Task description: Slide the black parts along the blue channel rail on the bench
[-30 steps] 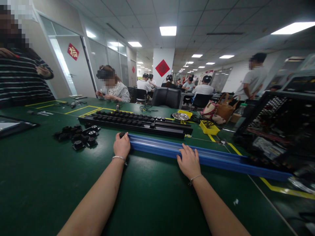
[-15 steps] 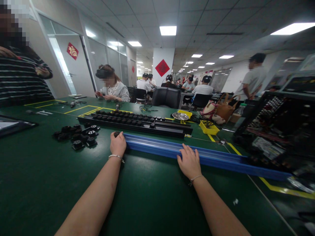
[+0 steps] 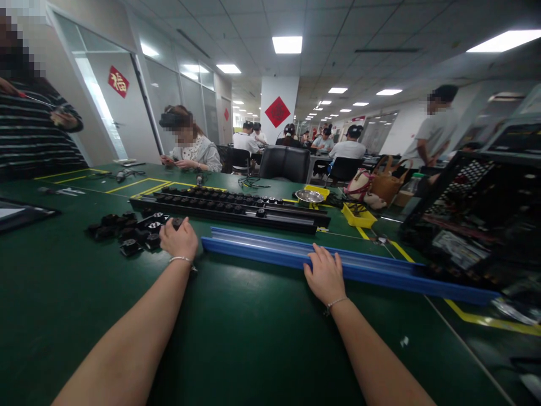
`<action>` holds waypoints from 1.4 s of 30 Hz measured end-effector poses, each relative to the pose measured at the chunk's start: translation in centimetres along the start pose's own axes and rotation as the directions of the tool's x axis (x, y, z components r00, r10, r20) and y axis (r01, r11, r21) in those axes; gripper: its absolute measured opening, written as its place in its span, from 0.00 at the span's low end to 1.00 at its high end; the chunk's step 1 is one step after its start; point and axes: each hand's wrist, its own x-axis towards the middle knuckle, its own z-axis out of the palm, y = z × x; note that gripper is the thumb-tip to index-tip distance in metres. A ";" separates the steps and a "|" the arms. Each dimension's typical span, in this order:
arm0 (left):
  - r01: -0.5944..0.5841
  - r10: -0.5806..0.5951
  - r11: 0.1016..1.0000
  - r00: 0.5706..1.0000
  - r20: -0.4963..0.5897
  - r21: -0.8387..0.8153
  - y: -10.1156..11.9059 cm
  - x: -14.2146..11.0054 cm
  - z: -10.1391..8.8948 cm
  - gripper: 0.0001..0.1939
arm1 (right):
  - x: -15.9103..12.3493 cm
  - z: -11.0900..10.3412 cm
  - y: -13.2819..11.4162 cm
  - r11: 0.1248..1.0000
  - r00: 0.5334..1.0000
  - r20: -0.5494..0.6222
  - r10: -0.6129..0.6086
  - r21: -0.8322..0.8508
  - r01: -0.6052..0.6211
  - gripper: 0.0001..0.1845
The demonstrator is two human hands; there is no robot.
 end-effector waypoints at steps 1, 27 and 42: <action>-0.022 0.023 0.998 1.000 -0.006 0.055 -0.9 0.7 -0.1 0.22 | 0.0 0.0 0.0 1.000 1.000 -0.001 -0.001 0.000 0.001 0.15; -0.257 0.244 0.944 0.966 0.088 0.207 -2.7 6.2 -1.9 0.23 | 0.0 -0.2 -0.1 1.000 1.000 -0.003 0.008 0.020 -0.008 0.16; -0.736 0.778 0.615 0.507 0.370 -0.283 11.9 -14.7 -0.9 0.23 | -1.3 -2.2 15.2 0.735 0.696 -0.309 0.648 0.016 -0.677 0.31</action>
